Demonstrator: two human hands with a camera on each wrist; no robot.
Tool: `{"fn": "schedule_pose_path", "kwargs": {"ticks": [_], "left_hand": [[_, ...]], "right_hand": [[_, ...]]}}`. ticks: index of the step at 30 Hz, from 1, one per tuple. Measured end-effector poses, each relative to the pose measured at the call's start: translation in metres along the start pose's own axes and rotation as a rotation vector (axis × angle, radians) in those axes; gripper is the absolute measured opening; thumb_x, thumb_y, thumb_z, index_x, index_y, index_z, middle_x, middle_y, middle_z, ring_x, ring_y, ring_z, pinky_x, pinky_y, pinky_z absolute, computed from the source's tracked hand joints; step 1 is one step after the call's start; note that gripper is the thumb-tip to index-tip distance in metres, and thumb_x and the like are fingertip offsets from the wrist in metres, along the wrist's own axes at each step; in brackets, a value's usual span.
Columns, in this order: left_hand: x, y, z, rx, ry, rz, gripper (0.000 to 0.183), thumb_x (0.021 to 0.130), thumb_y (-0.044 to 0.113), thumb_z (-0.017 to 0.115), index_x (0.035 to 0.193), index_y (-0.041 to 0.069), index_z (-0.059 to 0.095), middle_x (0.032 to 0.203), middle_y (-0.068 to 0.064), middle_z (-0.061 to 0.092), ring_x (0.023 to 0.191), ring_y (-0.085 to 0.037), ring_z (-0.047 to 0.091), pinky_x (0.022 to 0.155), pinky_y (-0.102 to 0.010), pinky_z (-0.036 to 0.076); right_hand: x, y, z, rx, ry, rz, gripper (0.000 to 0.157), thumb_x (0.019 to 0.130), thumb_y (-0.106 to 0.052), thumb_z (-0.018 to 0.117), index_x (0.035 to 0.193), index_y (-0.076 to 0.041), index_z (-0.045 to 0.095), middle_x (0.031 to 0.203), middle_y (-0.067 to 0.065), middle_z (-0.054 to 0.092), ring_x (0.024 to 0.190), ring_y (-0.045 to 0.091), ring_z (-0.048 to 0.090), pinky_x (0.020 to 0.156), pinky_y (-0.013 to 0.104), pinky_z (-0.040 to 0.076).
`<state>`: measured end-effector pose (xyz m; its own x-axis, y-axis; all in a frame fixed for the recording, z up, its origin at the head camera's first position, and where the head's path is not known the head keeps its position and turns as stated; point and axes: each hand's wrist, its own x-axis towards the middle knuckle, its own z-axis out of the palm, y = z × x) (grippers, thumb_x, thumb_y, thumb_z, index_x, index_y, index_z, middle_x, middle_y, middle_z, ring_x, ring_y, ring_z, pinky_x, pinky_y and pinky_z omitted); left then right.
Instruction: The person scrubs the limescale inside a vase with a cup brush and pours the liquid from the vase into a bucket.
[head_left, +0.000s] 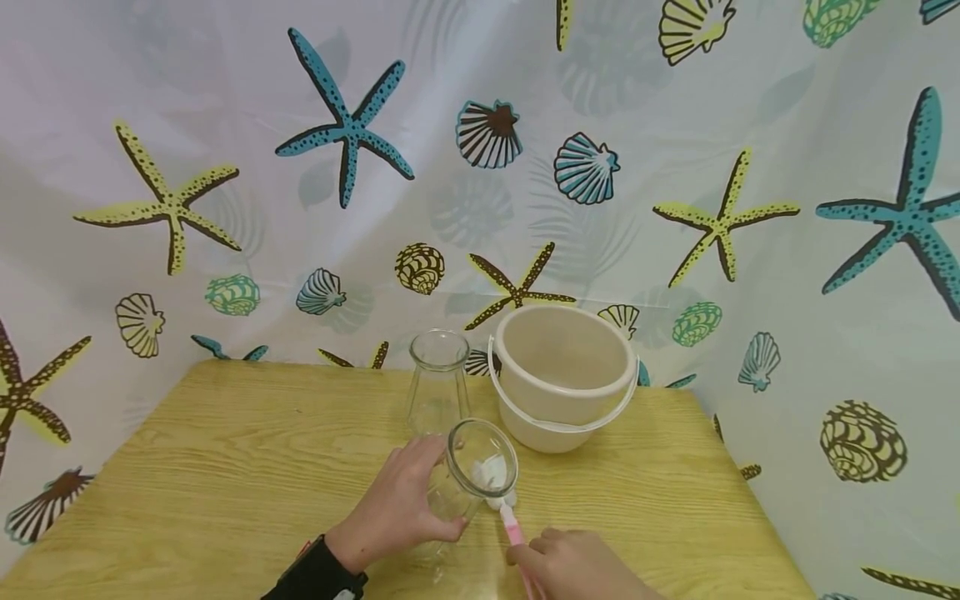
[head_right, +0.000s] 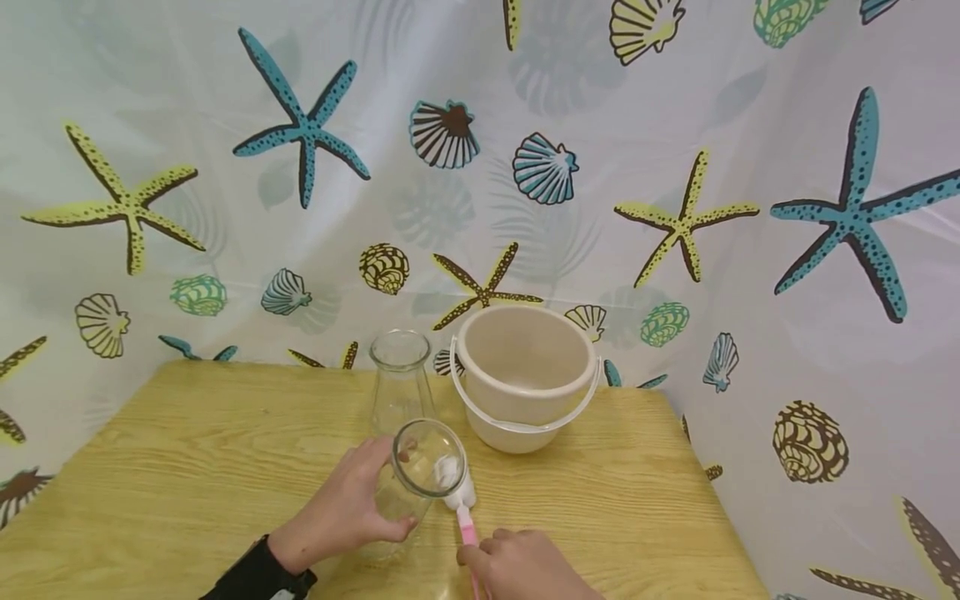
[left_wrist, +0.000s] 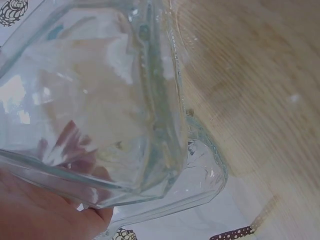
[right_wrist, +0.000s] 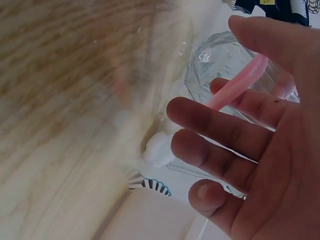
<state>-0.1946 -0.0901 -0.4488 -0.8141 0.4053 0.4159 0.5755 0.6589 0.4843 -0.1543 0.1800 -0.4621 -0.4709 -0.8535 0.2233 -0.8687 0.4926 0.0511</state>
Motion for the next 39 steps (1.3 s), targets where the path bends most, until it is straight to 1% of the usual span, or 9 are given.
{"fn": "schedule_pose_path", "kwargs": {"ticks": [8,14,18,23,24,29,31,36,39], "left_hand": [[0.000,-0.001,0.002,0.002,0.023,0.011,0.080,0.060,0.052,0.079,0.130,0.035,0.044,0.116,0.018,0.050,0.106,-0.005,0.041,0.084,-0.048,0.040],[-0.002,-0.001,0.003,0.011,0.041,0.007,0.081,0.058,0.050,0.080,0.129,0.037,0.043,0.115,0.021,0.048,0.107,-0.001,0.039,0.084,-0.046,0.040],[-0.002,-0.002,0.003,0.016,0.047,0.006,0.082,0.057,0.051,0.080,0.129,0.037,0.044,0.115,0.022,0.048,0.107,0.000,0.039,0.084,-0.045,0.041],[0.000,-0.003,0.004,0.004,0.058,0.018,0.084,0.057,0.050,0.080,0.131,0.036,0.043,0.116,0.021,0.049,0.106,-0.001,0.041,0.083,-0.044,0.041],[0.000,-0.003,0.004,-0.004,0.061,0.025,0.084,0.057,0.049,0.080,0.131,0.036,0.043,0.117,0.021,0.049,0.106,-0.002,0.041,0.083,-0.044,0.042],[-0.001,-0.004,0.005,-0.035,0.053,0.032,0.087,0.056,0.046,0.081,0.132,0.038,0.040,0.117,0.022,0.049,0.106,-0.001,0.041,0.084,-0.044,0.041],[-0.001,-0.004,0.005,-0.040,0.045,0.019,0.087,0.056,0.049,0.081,0.132,0.038,0.040,0.115,0.019,0.050,0.105,-0.002,0.042,0.084,-0.045,0.041],[-0.002,-0.004,0.003,-0.062,0.012,-0.012,0.091,0.059,0.064,0.077,0.134,0.031,0.039,0.116,0.008,0.052,0.103,-0.010,0.043,0.084,-0.052,0.039],[-0.002,-0.005,0.001,-0.112,-0.012,-0.023,0.090,0.061,0.054,0.080,0.136,0.031,0.037,0.122,0.008,0.049,0.108,-0.010,0.040,0.088,-0.051,0.041]], "right_hand": [[-0.005,0.000,0.014,0.071,-0.091,0.041,0.045,0.088,-0.064,0.049,0.089,-0.023,0.065,0.059,-0.018,0.043,0.050,-0.004,0.035,0.038,0.014,0.031],[-0.003,0.001,0.012,0.099,-0.120,0.056,0.041,0.087,-0.062,0.053,0.100,-0.025,0.066,0.060,-0.019,0.044,0.049,-0.005,0.034,0.038,0.015,0.033],[0.006,-0.001,-0.001,0.203,-0.059,0.149,0.042,0.085,-0.048,0.064,0.118,-0.022,0.063,0.071,-0.016,0.057,0.056,-0.004,0.044,0.045,0.018,0.042],[0.026,-0.004,-0.015,0.506,0.091,0.377,0.046,0.089,-0.049,0.060,0.127,-0.024,0.052,0.093,-0.009,0.060,0.069,0.003,0.054,0.060,0.026,0.049],[0.031,-0.005,-0.016,0.558,0.114,0.402,0.045,0.090,-0.049,0.059,0.128,-0.027,0.050,0.096,-0.008,0.059,0.064,0.003,0.055,0.063,0.028,0.050],[0.052,-0.008,-0.013,0.663,0.194,0.409,0.061,0.090,-0.048,0.059,0.142,-0.027,0.035,0.122,-0.001,0.057,0.088,0.012,0.060,0.074,0.038,0.052],[0.058,-0.009,-0.009,0.661,0.209,0.409,0.069,0.090,-0.050,0.059,0.146,-0.024,0.030,0.128,0.002,0.054,0.096,0.016,0.056,0.070,0.036,0.053],[0.068,-0.013,-0.001,0.747,0.210,0.460,0.076,0.087,-0.053,0.060,0.146,-0.017,0.028,0.132,0.005,0.052,0.086,0.017,0.057,0.056,0.024,0.049],[0.073,-0.017,0.002,0.808,0.234,0.469,0.075,0.088,-0.049,0.062,0.145,-0.012,0.029,0.133,0.006,0.051,0.081,0.016,0.056,0.051,0.022,0.048]]}}
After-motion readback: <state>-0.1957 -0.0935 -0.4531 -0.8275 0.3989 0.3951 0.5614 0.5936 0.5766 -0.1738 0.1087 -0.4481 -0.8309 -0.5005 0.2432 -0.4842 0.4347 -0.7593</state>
